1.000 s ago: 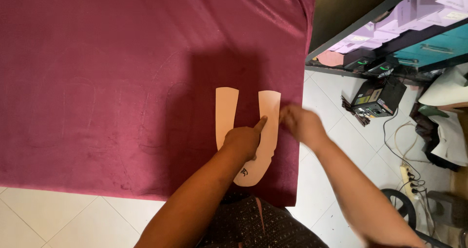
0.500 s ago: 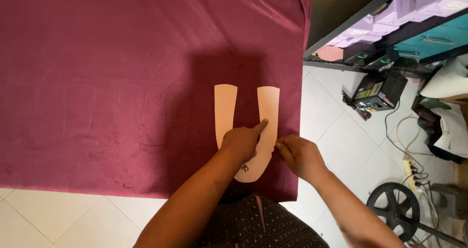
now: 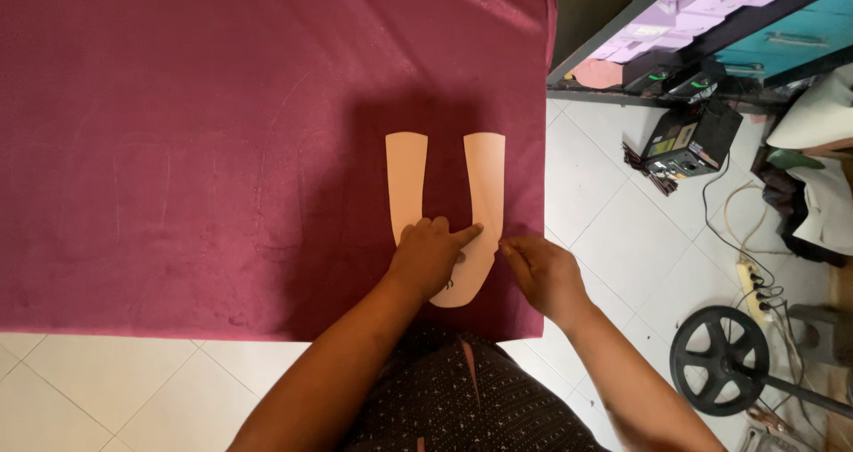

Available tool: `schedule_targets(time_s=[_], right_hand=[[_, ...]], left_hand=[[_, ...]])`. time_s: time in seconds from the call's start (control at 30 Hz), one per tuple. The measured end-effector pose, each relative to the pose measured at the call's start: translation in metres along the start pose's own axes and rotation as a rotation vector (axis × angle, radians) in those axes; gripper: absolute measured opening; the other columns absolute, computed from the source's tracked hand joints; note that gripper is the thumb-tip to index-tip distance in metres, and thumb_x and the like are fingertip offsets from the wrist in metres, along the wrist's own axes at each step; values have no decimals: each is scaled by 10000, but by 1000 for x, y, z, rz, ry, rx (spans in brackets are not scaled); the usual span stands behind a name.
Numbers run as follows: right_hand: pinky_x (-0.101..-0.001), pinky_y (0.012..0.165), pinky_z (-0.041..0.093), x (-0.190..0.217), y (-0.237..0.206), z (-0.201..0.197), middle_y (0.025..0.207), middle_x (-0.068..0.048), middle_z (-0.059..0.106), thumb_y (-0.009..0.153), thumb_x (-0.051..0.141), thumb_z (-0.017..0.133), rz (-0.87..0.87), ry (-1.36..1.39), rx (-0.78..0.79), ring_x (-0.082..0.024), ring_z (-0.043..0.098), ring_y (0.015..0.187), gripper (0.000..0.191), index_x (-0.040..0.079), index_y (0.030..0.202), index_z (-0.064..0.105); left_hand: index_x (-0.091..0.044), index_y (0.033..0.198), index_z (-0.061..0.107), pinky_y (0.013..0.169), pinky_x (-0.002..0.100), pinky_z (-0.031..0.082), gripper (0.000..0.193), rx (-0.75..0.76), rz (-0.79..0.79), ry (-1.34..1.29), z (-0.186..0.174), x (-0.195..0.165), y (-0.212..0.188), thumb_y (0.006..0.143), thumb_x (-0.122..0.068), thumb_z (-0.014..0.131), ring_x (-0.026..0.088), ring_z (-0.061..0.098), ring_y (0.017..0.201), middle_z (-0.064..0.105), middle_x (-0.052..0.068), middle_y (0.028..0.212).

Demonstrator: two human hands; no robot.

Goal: The person places a U-shaped paper pattern on a large piece of maroon fabric and traces its outline with a small marking tool. The person repeats this process multiple times, repositioning the pattern and tracing new outlines on the fabric.

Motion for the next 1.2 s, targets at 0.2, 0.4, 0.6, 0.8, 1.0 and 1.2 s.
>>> schedule_targets(time_s=[0.2, 0.4, 0.6, 0.8, 1.0, 1.2], right_hand=[[-327, 722, 618, -3, -8, 4, 957, -115, 767, 966, 161, 673, 62, 14, 14, -232, 752, 790, 169, 44, 1052, 760], [-322, 741, 619, -3, -9, 2, 984, -111, 772, 983, 148, 667, 11, 39, -22, -219, 755, 814, 161, 33, 1052, 754], [-315, 655, 601, -3, -13, 9, 915, -105, 775, 962, 185, 675, 73, 70, 49, -213, 739, 713, 176, 39, 1020, 755], [-322, 689, 601, -23, 19, 5, 898, -110, 770, 1010, 186, 653, 190, 32, 38, -221, 738, 742, 169, 53, 1005, 757], [-348, 777, 603, 3, -19, 7, 991, -121, 773, 950, 176, 687, 18, 74, -24, -253, 746, 834, 154, 55, 1017, 754], [-352, 757, 604, 2, -25, 7, 1032, -122, 769, 958, 203, 693, 173, 28, 34, -259, 750, 845, 188, 73, 1078, 759]], left_hand=[[-406, 1478, 513, 819, 425, 490, 554, 37, -2, 49, 4, 3, 4, 951, -286, 634, 253, 594, 923, 613, 74, 1000], [-424, 1497, 492, 849, 416, 488, 561, 71, -24, 37, 1, 2, 2, 969, -290, 623, 244, 590, 935, 612, 66, 996], [-427, 1500, 482, 887, 414, 478, 555, 103, -49, 28, -5, -1, 1, 975, -306, 613, 230, 586, 951, 611, 61, 1011], [-421, 1496, 489, 887, 421, 475, 551, 93, -56, 11, -5, 0, 1, 975, -299, 618, 237, 586, 954, 609, 65, 1019], [-426, 1481, 511, 888, 427, 469, 549, 66, -44, -2, 1, 2, 2, 965, -277, 626, 250, 583, 959, 607, 70, 1020], [-425, 1470, 521, 892, 429, 458, 549, 40, -36, -12, 2, 3, 3, 952, -283, 635, 246, 575, 957, 600, 64, 998]])
Point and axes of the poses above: each hand's wrist, its own y-axis towards the middle knuckle, its own z-axis out of the palm, x = y × z, the point moved 5 cm from there along y, towards the middle knuckle
